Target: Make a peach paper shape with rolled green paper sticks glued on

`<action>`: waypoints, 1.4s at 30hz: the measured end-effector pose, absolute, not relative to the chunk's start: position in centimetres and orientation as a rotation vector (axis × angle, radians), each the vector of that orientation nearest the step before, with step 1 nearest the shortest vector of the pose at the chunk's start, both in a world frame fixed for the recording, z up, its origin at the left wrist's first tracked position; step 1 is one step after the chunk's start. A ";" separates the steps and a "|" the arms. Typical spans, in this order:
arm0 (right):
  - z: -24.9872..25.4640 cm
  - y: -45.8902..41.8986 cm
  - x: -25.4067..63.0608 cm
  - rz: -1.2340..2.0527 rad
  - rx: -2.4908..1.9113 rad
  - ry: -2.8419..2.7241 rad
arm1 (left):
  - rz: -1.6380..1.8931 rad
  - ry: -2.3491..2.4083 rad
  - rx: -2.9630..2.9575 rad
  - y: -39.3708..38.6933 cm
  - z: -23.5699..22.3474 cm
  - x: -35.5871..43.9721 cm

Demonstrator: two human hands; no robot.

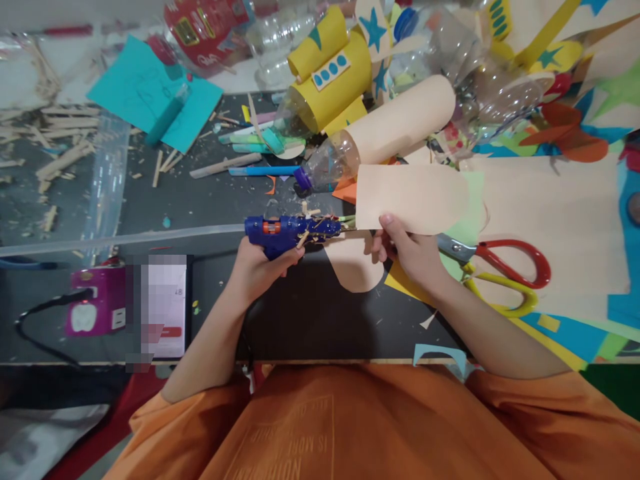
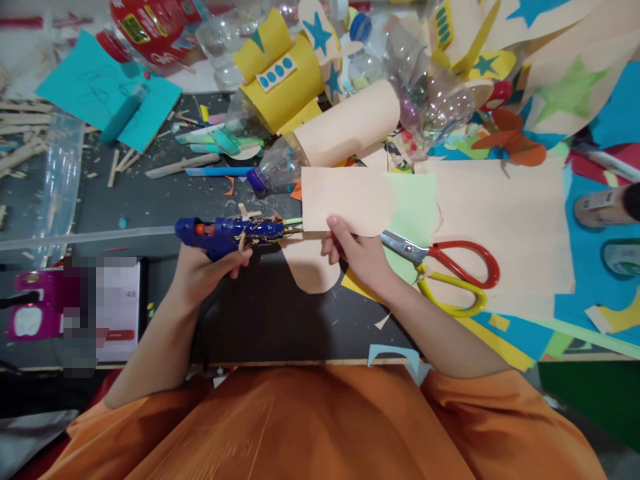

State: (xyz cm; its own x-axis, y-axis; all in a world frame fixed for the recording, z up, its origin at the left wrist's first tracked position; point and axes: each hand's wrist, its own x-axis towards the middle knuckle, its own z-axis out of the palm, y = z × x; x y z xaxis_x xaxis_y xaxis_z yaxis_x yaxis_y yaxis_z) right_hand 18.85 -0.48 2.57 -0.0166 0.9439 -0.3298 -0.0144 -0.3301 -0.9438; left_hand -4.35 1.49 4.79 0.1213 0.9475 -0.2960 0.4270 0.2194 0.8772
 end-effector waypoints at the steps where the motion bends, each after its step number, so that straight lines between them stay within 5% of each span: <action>1: 2.6 -0.5 18.8 1.468 -1.433 -1.030 | 0.640 1.479 1.378 1.5 4.8 -4.4; 42: 3.0 -0.6 18.9 1.565 -1.373 -1.100 | 0.684 1.597 1.262 1.6 5.2 -3.9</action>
